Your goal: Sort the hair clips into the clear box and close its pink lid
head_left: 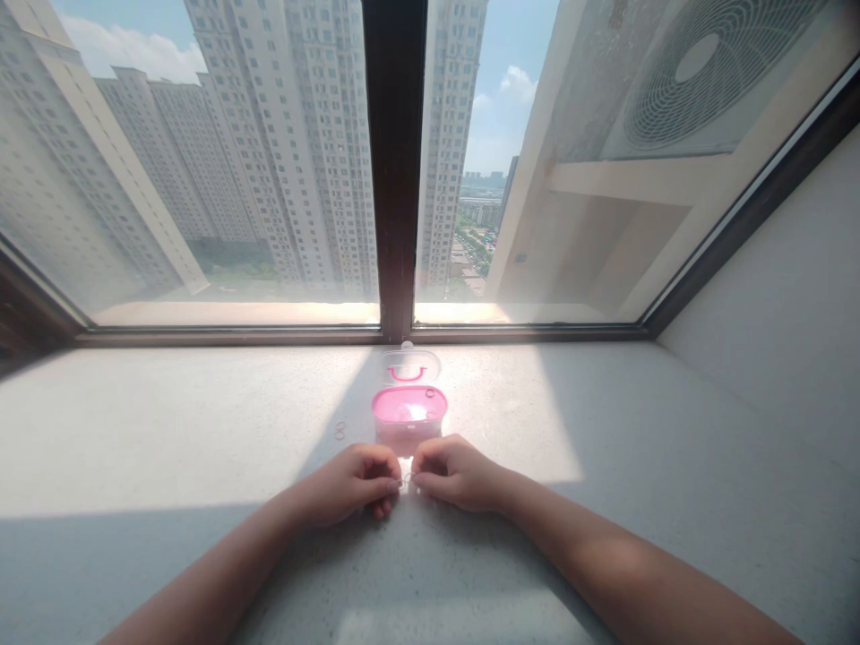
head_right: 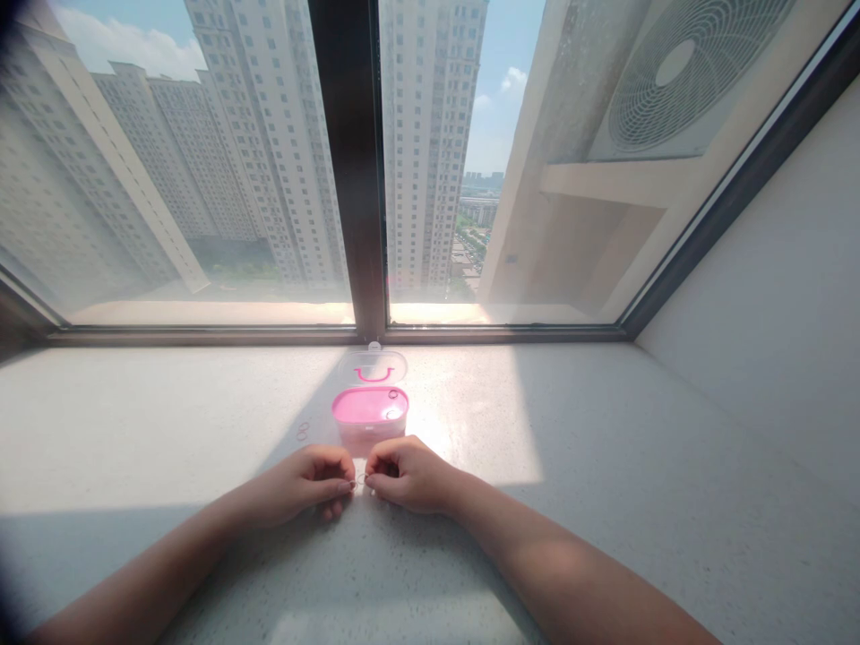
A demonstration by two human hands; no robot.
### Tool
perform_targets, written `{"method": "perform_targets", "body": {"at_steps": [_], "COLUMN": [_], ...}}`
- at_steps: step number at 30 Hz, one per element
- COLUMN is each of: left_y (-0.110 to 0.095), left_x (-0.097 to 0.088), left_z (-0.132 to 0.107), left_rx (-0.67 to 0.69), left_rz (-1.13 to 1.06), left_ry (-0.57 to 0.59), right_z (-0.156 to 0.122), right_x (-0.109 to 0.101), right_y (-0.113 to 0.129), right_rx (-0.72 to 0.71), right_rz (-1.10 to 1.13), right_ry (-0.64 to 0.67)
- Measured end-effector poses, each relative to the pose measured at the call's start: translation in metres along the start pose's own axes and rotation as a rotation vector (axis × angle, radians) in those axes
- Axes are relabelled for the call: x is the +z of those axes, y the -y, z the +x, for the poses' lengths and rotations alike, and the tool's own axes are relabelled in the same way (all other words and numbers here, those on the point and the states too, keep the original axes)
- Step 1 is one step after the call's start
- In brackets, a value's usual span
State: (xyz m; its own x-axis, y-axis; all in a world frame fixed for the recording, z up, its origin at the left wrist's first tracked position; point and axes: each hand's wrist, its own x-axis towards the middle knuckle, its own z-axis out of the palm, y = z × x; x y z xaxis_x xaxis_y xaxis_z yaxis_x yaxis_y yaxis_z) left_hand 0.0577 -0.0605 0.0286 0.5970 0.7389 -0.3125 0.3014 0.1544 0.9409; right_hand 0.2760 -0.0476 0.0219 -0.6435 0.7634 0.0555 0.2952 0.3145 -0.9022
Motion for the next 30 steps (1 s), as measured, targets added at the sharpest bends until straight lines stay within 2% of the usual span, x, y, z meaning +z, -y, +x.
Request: {"method": "perform_targets", "body": {"at_steps": [30], "left_y": [-0.0018], "left_x": [0.0001], "left_z": [-0.0004], "left_rx": [0.000], "left_rz": [0.009], "left_ry": [-0.005], "right_z": [0.0005], "right_x": [-0.0004], "right_y": [-0.0018], "right_rx": [-0.018], "right_rz": [0.011], "right_ry": [0.003]}}
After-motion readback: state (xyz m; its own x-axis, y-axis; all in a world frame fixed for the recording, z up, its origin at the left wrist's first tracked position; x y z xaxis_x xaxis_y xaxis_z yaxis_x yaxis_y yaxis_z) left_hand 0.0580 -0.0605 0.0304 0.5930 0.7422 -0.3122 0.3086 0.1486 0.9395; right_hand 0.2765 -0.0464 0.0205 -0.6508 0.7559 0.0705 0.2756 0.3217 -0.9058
